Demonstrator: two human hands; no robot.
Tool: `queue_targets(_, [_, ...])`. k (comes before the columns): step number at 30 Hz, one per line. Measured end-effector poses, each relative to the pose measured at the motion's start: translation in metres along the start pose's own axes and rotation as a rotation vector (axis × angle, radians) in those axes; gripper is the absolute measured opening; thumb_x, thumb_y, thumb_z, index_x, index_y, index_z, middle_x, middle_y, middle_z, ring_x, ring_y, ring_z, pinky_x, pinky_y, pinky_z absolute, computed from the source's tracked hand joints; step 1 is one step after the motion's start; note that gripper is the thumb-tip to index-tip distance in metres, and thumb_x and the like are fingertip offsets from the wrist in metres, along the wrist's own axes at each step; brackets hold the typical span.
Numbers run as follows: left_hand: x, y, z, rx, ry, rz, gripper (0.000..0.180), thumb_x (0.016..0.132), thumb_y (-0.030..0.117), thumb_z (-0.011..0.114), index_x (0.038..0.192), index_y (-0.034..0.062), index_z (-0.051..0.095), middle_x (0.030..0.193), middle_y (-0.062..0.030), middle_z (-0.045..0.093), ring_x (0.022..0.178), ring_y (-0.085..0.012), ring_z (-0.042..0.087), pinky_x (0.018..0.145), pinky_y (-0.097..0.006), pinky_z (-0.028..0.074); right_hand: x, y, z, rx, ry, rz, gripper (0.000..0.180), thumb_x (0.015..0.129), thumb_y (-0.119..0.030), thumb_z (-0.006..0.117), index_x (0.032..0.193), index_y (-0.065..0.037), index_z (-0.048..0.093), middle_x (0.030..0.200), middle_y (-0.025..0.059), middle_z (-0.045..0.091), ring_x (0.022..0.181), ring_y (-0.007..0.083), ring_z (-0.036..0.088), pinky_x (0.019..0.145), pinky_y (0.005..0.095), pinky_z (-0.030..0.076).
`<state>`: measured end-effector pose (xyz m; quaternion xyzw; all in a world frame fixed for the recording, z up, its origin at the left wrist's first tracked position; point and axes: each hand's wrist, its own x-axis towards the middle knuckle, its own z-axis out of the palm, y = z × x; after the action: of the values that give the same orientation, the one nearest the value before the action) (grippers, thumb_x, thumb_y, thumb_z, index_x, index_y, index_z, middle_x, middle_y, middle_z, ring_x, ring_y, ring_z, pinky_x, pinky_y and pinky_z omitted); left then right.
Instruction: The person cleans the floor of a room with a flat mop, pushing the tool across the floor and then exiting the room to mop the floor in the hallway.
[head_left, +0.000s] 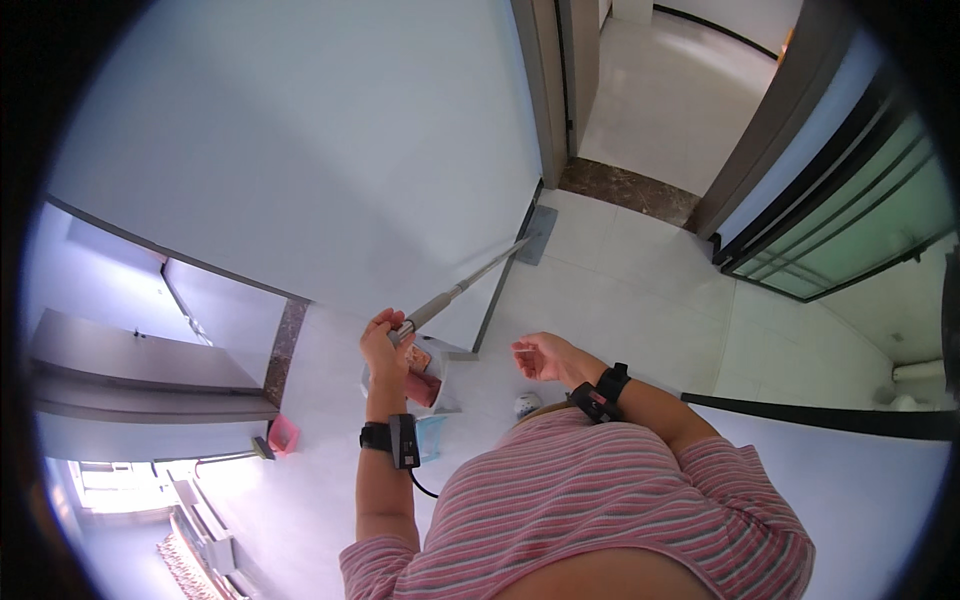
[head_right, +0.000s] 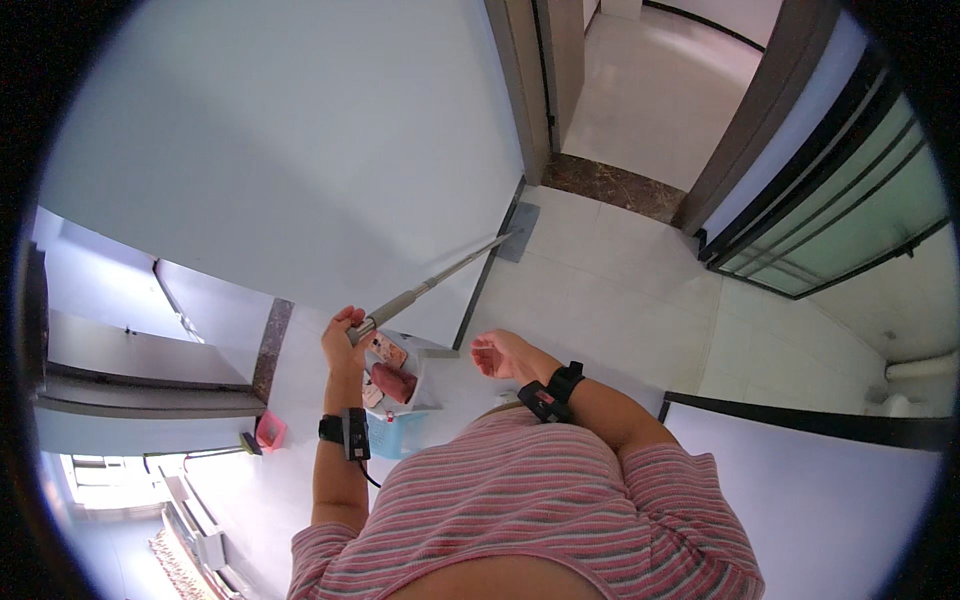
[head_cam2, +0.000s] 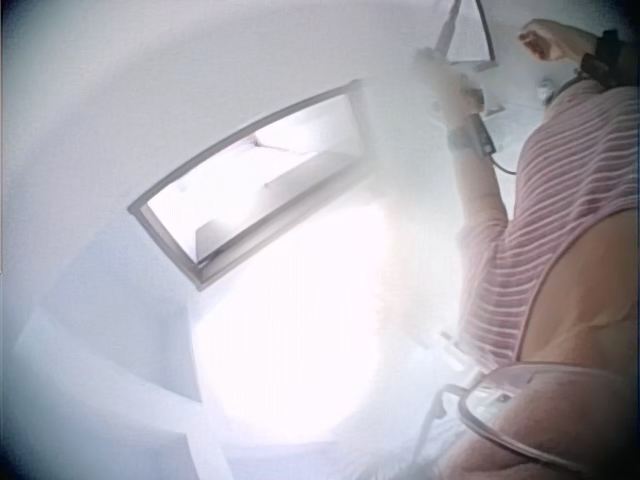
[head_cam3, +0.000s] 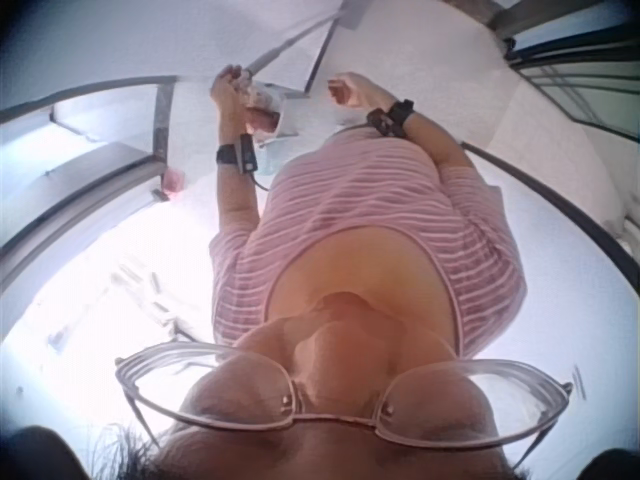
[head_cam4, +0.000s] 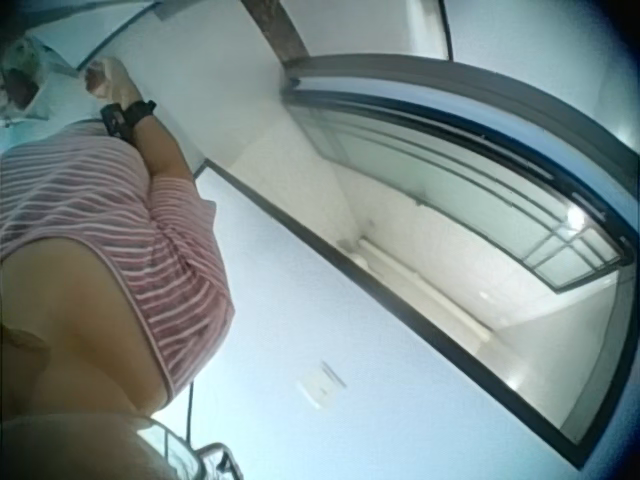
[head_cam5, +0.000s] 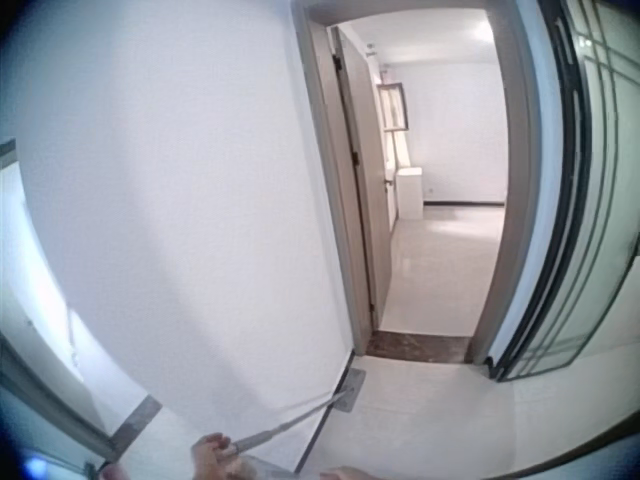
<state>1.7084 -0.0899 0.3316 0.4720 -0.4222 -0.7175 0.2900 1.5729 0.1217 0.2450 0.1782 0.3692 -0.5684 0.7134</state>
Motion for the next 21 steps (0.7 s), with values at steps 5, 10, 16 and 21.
queue_targets(5, [0.008, 0.001, -0.031, -0.084, -0.099, -0.191, 0.02, 0.076, 0.006, 0.039, 0.093, -0.0023, 0.045, 0.085, -0.0143, 0.049, 0.081, -0.0239, 0.049, 0.062, -0.036, 0.046, 0.017, 0.006, -0.015, 0.115, -0.009, -0.015, 0.013, 0.076, -0.016, 0.043, 0.069, -0.006, 0.048, 0.064, 0.0043, 0.051, 0.059, 0.0154, 0.049, 0.053, 0.0273, 0.04])
queue_targets(10, [-0.022, 0.004, -0.001, -0.088, -0.291, -0.646, 0.029, 0.077, 0.007, 0.042, 0.097, -0.0136, 0.037, 0.088, -0.0203, 0.045, 0.073, -0.0215, 0.051, 0.05, -0.021, 0.047, 0.013, 0.003, -0.01, 0.147, 0.003, -0.056, 0.015, 0.076, -0.014, 0.043, 0.065, -0.006, 0.048, 0.061, 0.0024, 0.05, 0.055, 0.0132, 0.049, 0.051, 0.0266, 0.041])
queue_targets(16, [-0.034, -0.036, 0.0, -0.071, -0.437, -0.852, 0.017, 0.075, 0.008, 0.048, 0.083, -0.0057, 0.041, 0.067, -0.0095, 0.044, 0.047, -0.0083, 0.039, 0.034, -0.015, 0.032, 0.008, 0.009, -0.003, 0.128, 0.02, -0.016, 0.014, 0.076, -0.014, 0.043, 0.067, -0.006, 0.049, 0.06, 0.0024, 0.05, 0.055, 0.0129, 0.049, 0.051, 0.0259, 0.042])
queue_targets(21, [-0.045, -0.037, -0.014, 0.012, -0.423, -0.846, 0.01, 0.075, 0.007, 0.047, 0.078, 0.0001, 0.041, 0.066, -0.0088, 0.044, 0.047, -0.0077, 0.038, 0.034, -0.015, 0.029, 0.013, 0.014, -0.01, 0.11, -0.027, -0.018, 0.011, 0.073, -0.012, 0.044, 0.065, -0.006, 0.047, 0.062, 0.0044, 0.05, 0.058, 0.0151, 0.049, 0.053, 0.0275, 0.041])
